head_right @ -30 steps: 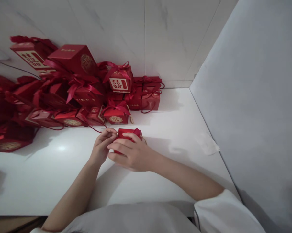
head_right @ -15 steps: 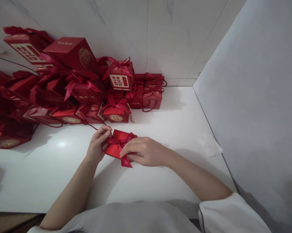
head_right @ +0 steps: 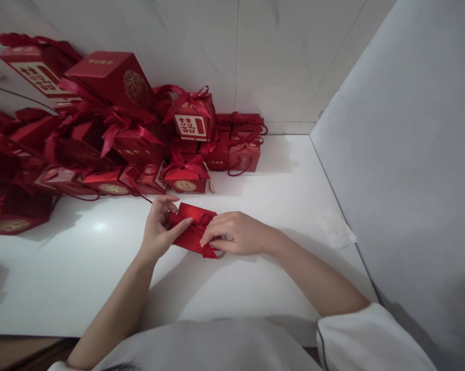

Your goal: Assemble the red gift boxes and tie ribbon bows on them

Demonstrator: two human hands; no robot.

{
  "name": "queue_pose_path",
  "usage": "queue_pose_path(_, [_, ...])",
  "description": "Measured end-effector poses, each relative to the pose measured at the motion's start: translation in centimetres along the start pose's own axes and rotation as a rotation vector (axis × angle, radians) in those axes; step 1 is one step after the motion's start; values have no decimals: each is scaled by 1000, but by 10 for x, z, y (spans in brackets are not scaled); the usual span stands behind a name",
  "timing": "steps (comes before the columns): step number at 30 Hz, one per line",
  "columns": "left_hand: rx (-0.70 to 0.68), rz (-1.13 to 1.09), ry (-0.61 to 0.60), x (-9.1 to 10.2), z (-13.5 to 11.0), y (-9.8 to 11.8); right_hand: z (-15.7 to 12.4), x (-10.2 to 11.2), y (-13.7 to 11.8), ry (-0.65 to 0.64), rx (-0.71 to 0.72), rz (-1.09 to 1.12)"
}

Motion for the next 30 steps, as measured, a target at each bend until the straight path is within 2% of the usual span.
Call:
queue_pose_path(3, [-19,113,-20,-4,-1,-1,-1,-2,2,-14,-27,8])
queue_pose_path(10, [9,207,-129,-5,-2,0,-4,2,2,-24,-170,126])
queue_pose_path(12, [21,206,-190,-7,-3,1,-5,13,2,42,-205,146])
queue_pose_path(15, [25,108,-268,-7,-2,1,-12,33,12,221,-323,80])
queue_pose_path(17, [19,10,-259,-5,1,0,-20,39,24,305,-428,32])
queue_pose_path(19, [12,-32,-195,-2,4,-2,-24,36,36,335,-489,24])
queue_pose_path(23, [1,50,-70,-1,4,-2,-26,25,51,328,-502,43])
queue_pose_path(30, [-28,136,-83,-7,-1,2,-33,12,63,372,-606,243])
Point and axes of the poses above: each hand's wrist, its own z-axis towards the middle knuckle, its own x-axis out of the back of the hand, y = z × x, the point moved 9 cm from there along z, towards the middle knuckle, and after that the axes turned 15 degrees about x, right-handed, at the moved point
